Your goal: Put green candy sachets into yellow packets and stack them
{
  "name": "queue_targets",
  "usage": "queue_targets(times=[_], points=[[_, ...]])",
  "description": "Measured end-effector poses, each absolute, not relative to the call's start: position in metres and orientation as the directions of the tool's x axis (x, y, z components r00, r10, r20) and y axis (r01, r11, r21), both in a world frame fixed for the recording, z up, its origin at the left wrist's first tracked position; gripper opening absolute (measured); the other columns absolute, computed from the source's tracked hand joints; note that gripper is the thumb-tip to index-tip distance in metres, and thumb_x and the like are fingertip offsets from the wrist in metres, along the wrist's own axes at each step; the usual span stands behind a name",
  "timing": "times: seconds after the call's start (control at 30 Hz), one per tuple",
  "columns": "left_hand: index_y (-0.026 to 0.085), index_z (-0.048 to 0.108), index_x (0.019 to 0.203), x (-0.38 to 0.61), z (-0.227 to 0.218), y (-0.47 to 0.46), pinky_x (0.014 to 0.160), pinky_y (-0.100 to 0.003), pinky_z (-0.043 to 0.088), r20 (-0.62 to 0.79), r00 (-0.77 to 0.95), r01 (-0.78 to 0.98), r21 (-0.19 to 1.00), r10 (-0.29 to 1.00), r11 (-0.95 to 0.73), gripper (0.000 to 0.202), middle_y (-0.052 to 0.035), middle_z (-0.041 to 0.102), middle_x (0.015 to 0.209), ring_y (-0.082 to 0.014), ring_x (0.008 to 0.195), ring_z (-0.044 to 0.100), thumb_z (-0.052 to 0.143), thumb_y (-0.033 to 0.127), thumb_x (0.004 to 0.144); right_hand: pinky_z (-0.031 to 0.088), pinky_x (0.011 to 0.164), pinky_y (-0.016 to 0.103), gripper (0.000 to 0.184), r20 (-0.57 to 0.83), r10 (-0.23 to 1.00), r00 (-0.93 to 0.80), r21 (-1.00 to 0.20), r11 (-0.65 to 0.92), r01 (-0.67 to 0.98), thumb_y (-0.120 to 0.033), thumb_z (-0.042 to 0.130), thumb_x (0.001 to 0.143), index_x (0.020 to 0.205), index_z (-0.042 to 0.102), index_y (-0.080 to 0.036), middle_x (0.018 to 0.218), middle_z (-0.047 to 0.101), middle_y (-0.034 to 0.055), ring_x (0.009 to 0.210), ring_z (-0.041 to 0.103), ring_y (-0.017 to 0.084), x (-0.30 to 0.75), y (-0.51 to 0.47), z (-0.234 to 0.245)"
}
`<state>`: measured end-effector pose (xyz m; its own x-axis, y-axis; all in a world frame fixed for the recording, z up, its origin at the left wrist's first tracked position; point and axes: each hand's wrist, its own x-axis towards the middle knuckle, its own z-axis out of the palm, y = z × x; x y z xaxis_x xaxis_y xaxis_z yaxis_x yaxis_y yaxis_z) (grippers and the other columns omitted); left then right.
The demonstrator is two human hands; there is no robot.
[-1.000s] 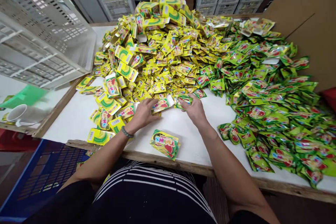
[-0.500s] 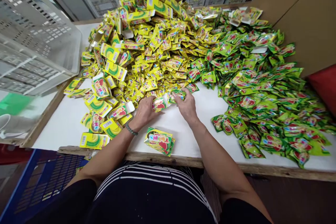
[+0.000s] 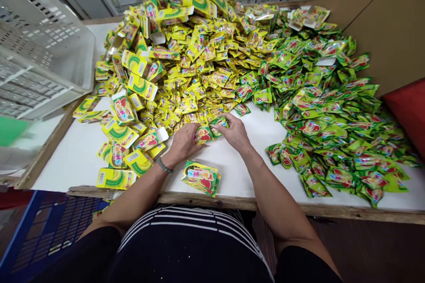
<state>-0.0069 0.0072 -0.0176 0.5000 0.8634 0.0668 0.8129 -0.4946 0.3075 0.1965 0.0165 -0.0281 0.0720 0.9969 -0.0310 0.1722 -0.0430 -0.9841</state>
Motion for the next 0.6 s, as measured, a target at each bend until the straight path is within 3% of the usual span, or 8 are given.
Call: queue_targets(times=[0.1, 0.2, 0.3, 0.37, 0.43, 0.6], points=[[0.011, 0.050, 0.128, -0.007, -0.012, 0.009, 0.097, -0.038, 0.045, 0.068, 0.522, 0.773, 0.383, 0.850, -0.506, 0.074, -0.0182, 0.062, 0.123, -0.0302, 0.117, 0.058, 0.080, 0.047, 0.071, 0.051, 0.069, 0.032, 0.038, 0.011, 0.994, 0.113, -0.999, 0.007, 0.044, -0.048, 0.081, 0.061, 0.082, 0.063, -0.021, 0.073, 0.063, -0.0008, 0.073, 0.059, 0.018, 0.194, 0.017, -0.029], [0.011, 0.052, 0.129, -0.009, -0.010, 0.010, 0.095, -0.038, 0.046, 0.061, 0.527, 0.726, 0.486, 0.848, -0.486, 0.087, -0.0178, 0.063, 0.124, -0.0311, 0.114, 0.060, 0.085, 0.053, 0.060, 0.052, 0.067, 0.031, 0.038, 0.018, 0.990, 0.139, -0.999, 0.012, 0.043, -0.046, 0.084, 0.059, 0.077, 0.062, -0.021, 0.070, 0.062, -0.0016, 0.071, 0.059, 0.017, 0.196, 0.016, -0.030], [0.013, 0.061, 0.121, -0.010, -0.011, 0.011, 0.079, -0.032, 0.048, 0.031, 0.442, 0.662, 0.663, 0.897, -0.349, 0.083, -0.0096, 0.070, 0.104, -0.0258, 0.093, 0.065, 0.087, 0.056, 0.054, 0.054, 0.071, 0.032, 0.038, 0.039, 0.986, 0.160, -0.999, 0.038, 0.013, -0.044, 0.086, 0.058, 0.079, 0.063, -0.021, 0.075, 0.067, -0.0002, 0.074, 0.062, 0.018, 0.196, 0.016, -0.029], [0.014, 0.066, 0.113, -0.011, -0.014, 0.012, 0.065, -0.027, 0.044, -0.029, 0.377, 0.565, 0.800, 0.926, -0.204, 0.069, -0.0031, 0.069, 0.083, -0.0188, 0.073, 0.062, 0.084, 0.055, 0.060, 0.054, 0.072, 0.033, 0.037, 0.054, 0.982, 0.179, -0.998, 0.057, -0.014, -0.042, 0.086, 0.059, 0.080, 0.064, -0.022, 0.078, 0.069, 0.0002, 0.075, 0.064, 0.018, 0.195, 0.015, -0.028], [0.013, 0.068, 0.109, -0.011, -0.018, 0.013, 0.061, -0.025, 0.041, -0.074, 0.344, 0.441, 0.893, 0.936, -0.091, 0.062, -0.0006, 0.066, 0.073, -0.0154, 0.066, 0.058, 0.082, 0.052, 0.063, 0.054, 0.072, 0.033, 0.037, 0.063, 0.976, 0.207, -0.997, 0.071, -0.032, -0.041, 0.086, 0.058, 0.080, 0.064, -0.022, 0.078, 0.069, -0.0003, 0.075, 0.064, 0.018, 0.194, 0.015, -0.026], [0.012, 0.071, 0.110, -0.013, -0.021, 0.016, 0.086, -0.032, 0.048, -0.038, 0.329, 0.316, 0.946, 0.944, -0.072, 0.060, -0.0093, 0.072, 0.105, -0.0237, 0.096, 0.066, 0.085, 0.043, 0.060, 0.054, 0.074, 0.034, 0.039, 0.085, 0.965, 0.247, -0.994, 0.100, -0.051, -0.041, 0.087, 0.057, 0.082, 0.063, -0.022, 0.079, 0.069, -0.0001, 0.077, 0.064, 0.018, 0.191, 0.014, -0.025]])
